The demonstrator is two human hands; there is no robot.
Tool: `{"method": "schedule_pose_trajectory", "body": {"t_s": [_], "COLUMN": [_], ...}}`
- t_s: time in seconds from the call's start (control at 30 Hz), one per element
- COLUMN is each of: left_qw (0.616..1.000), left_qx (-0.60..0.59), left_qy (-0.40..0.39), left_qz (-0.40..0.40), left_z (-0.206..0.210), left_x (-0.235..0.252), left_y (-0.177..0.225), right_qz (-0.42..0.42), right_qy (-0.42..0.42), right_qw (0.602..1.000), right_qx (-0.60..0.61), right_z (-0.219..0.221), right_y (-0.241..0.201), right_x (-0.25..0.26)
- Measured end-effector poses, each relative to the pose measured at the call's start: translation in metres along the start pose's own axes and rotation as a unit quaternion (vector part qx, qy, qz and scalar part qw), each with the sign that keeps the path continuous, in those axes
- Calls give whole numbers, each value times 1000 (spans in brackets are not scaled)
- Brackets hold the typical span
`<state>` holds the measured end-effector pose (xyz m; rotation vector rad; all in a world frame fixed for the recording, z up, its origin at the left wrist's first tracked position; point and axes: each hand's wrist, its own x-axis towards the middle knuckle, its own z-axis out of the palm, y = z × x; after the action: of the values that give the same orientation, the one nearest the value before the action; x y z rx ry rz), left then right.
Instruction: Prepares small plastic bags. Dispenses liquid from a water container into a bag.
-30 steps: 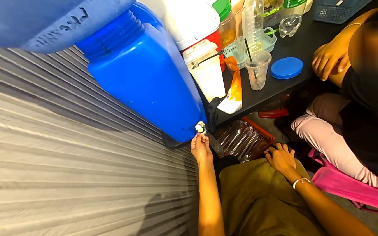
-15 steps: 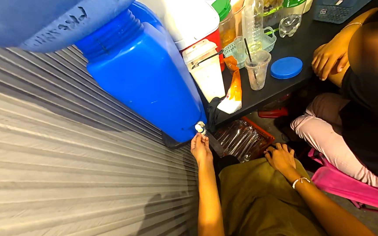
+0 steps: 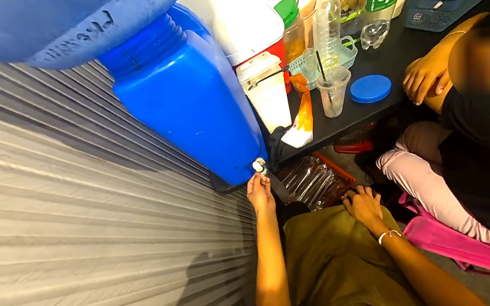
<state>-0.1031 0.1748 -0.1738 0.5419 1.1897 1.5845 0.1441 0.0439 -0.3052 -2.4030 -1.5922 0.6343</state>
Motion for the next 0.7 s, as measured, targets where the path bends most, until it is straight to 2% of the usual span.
{"method": "schedule_pose_trajectory", "body": {"t_s": [0.7], "left_qw": [1000], "left_qx": [4], "left_qy": [-8], "left_qz": [4], "left_z": [0], "left_x": [0], "left_y": [-1], "right_qz": [1], "right_qy": [5], "right_qw": [1000], "right_qx": [3], "right_z": [2], "right_y": [1], "right_x": [1]}}
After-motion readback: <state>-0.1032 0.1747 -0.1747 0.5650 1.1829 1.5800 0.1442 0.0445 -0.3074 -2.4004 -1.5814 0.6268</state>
